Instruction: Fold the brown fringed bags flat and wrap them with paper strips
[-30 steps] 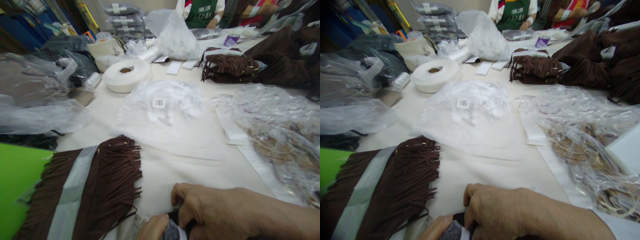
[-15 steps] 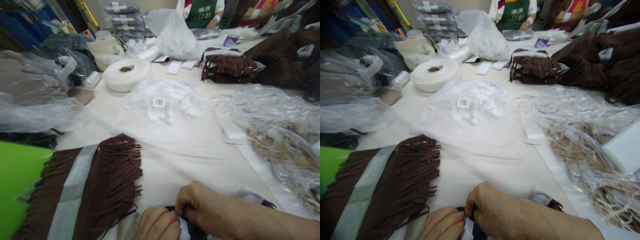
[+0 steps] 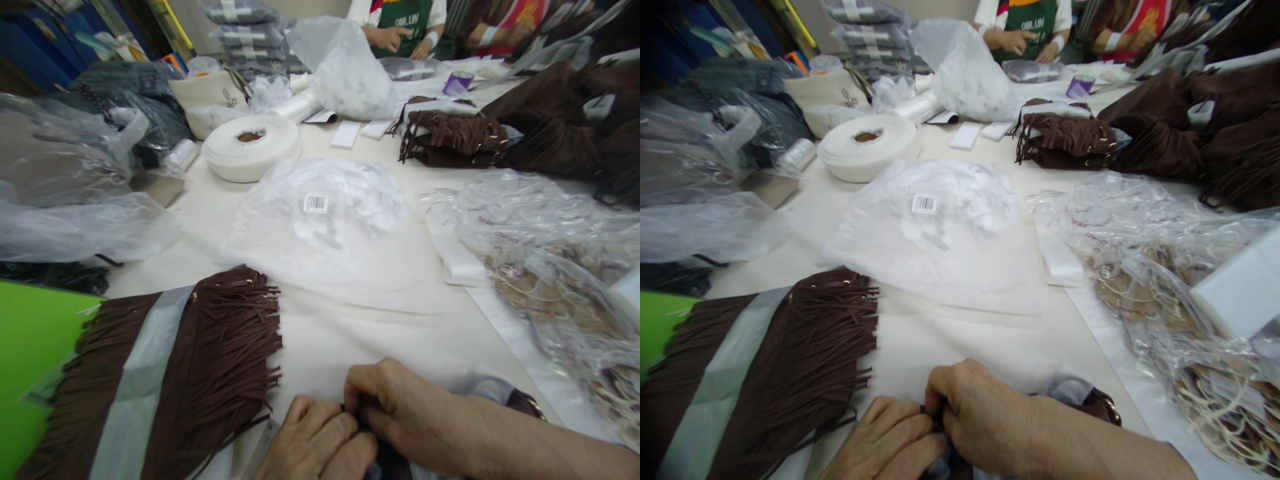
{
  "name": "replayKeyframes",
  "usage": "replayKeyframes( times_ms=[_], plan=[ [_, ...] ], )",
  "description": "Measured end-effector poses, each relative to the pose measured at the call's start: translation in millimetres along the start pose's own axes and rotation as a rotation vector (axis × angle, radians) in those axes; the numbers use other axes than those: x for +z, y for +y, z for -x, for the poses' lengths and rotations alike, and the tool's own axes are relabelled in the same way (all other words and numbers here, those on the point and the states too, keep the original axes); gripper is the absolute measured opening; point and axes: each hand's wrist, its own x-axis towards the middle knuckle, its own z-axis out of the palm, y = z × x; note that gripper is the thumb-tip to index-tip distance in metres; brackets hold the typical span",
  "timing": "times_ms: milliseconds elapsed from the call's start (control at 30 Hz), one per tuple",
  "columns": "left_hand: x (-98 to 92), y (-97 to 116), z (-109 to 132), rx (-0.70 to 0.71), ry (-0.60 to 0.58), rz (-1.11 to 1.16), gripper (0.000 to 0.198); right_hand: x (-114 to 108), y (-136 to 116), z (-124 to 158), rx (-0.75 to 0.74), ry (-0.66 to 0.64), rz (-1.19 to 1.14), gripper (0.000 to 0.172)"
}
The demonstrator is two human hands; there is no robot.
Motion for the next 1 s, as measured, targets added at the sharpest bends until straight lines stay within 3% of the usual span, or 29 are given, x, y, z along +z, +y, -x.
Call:
replayKeyframes(
  times_ms=[100,200,367,500,667,833,1000],
  plan=[
    [1.8,0.5,-3.1,-0.001,-0.066,-0.013,0.024,-2.0,1.0,-0.8,-0.052,0.013,-0.039,0.030],
    [8.9,-1.3,-3.6,0.003,0.048,0.020,0.027,-1.2,3.6,-2.2,-0.071,0.019,-0.091,0.025],
    [20.2,-8.0,-2.3,0.055,-0.085,0.187,0.033,1.1,8.1,-1.3,-0.079,0.041,-0.135,0.023],
    [21.0,-11.9,-8.1,0.061,-0.010,0.183,0.042,2.7,10.9,0.2,-0.093,0.069,-0.119,0.029],
    [10.1,-13.0,-23.3,0.066,-0.221,0.212,0.045,3.0,13.0,0.8,-0.082,0.076,-0.124,0.026],
    [-13.1,-5.1,-38.8,-0.061,-0.348,0.150,0.008,2.4,14.4,0.2,-0.080,0.039,-0.202,0.028],
    [-32.3,0.7,-43.6,-0.091,-0.423,0.082,0.020,1.2,13.3,-4.8,-0.062,0.040,-0.172,0.025]
  ],
)
